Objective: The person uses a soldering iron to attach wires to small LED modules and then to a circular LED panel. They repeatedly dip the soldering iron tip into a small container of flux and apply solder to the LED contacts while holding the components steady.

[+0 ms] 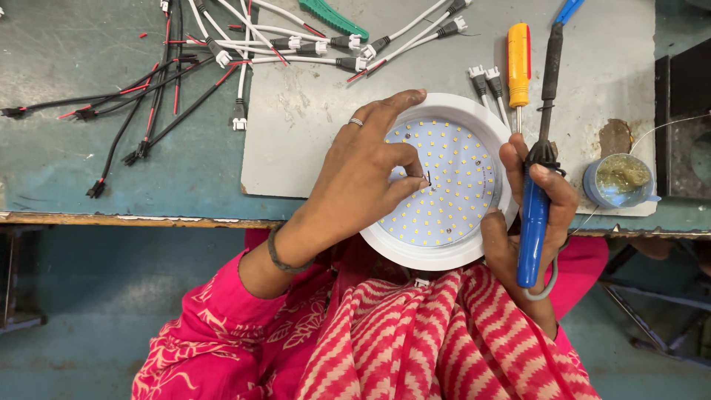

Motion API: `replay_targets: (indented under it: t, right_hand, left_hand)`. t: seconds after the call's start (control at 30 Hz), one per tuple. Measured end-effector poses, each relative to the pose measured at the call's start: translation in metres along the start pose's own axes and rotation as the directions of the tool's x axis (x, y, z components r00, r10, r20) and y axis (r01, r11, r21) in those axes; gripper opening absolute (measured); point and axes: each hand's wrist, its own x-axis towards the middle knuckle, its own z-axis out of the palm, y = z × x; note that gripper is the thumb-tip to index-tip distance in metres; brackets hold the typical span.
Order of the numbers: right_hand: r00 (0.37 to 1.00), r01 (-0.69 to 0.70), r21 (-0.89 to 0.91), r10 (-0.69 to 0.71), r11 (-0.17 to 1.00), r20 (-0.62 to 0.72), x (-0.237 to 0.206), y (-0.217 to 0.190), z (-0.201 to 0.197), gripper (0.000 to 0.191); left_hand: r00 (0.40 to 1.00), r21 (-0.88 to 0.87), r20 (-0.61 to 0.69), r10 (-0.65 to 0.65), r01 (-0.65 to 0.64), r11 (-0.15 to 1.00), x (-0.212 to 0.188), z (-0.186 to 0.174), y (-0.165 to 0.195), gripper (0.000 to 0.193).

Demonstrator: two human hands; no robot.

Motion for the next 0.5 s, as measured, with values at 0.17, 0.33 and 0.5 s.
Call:
replay_targets:
  t: [0.17, 0.33, 0.5]
  right_hand:
    - [1.0, 0.007, -0.01, -0.007, 1.0, -0.011, 0.0009, -0.0005, 0.0008, 0.075]
    - [1.0, -0.004, -0.017, 0.003, 1.0, -0.014, 0.0002, -0.0003, 0.0006, 0.076]
    - [1.0, -0.004, -0.021, 0.003, 1.0, -0.013, -0.0011, 0.0012, -0.001, 0.075]
  left_hand:
    - [1.0, 0.002, -0.014, -0.018, 0.018, 1.0, -0.0004, 0.0007, 0.0033, 0.019]
    - [0.999, 0.021, -0.043, -0.01, 0.011, 1.0, -0.0007, 0.0027, 0.0037, 0.013]
    - [0.999, -0.003, -0.044, -0.003, 0.003, 1.0, -0.001, 0.0035, 0.0001, 0.016]
